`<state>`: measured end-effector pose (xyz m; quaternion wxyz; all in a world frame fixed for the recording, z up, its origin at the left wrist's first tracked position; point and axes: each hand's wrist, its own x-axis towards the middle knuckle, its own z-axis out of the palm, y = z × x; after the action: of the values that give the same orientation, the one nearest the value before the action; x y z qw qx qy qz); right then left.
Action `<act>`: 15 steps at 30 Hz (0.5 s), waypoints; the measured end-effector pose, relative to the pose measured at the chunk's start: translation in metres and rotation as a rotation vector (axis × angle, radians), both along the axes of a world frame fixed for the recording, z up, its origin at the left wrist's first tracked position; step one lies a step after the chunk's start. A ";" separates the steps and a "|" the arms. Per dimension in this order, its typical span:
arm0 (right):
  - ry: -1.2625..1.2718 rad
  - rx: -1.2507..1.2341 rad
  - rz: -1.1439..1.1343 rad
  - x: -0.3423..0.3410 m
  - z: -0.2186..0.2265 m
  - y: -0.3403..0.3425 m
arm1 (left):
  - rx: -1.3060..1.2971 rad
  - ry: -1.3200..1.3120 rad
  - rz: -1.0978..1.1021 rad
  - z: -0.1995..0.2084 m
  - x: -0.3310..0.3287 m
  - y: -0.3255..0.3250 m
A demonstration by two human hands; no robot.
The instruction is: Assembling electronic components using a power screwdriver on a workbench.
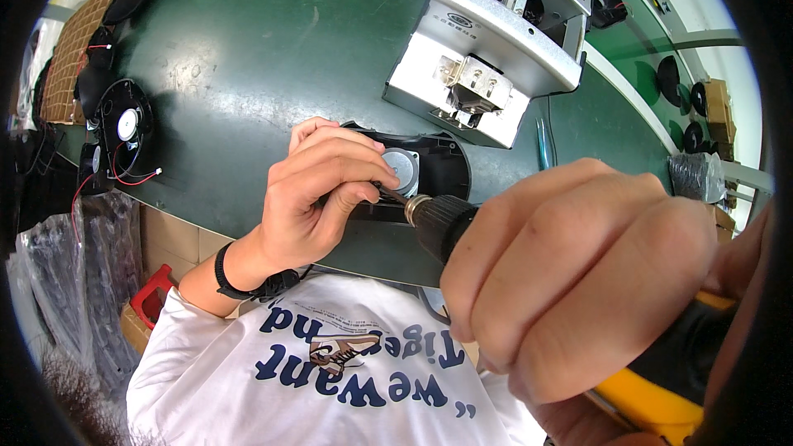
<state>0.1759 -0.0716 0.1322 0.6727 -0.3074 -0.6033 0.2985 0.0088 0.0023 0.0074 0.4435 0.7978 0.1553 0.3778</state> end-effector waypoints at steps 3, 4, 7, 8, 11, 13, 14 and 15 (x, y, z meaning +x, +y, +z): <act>-0.004 -0.003 0.006 0.001 0.000 -0.002 | 0.001 -0.001 -0.002 0.000 0.000 0.000; -0.005 -0.004 0.009 0.004 0.001 -0.004 | 0.001 -0.001 0.000 0.000 0.000 0.000; -0.009 -0.007 0.015 0.002 0.001 -0.004 | -0.004 -0.006 -0.005 0.000 -0.001 0.000; -0.010 -0.008 0.017 0.001 0.001 -0.004 | -0.005 -0.002 -0.008 0.000 -0.001 0.000; -0.017 -0.011 0.020 0.002 0.002 -0.006 | -0.008 -0.003 -0.014 -0.001 -0.001 0.000; -0.020 -0.013 0.023 0.004 0.002 -0.007 | -0.010 -0.006 -0.017 -0.001 0.000 0.000; -0.022 -0.014 0.023 0.003 0.002 -0.006 | -0.007 0.000 -0.023 0.000 0.000 0.000; -0.022 -0.015 0.027 0.002 0.002 -0.006 | -0.004 0.006 -0.026 0.000 -0.001 0.000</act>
<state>0.1783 -0.0776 0.1343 0.6595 -0.3076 -0.6126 0.3085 0.0079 0.0025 0.0073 0.4496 0.8000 0.1471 0.3692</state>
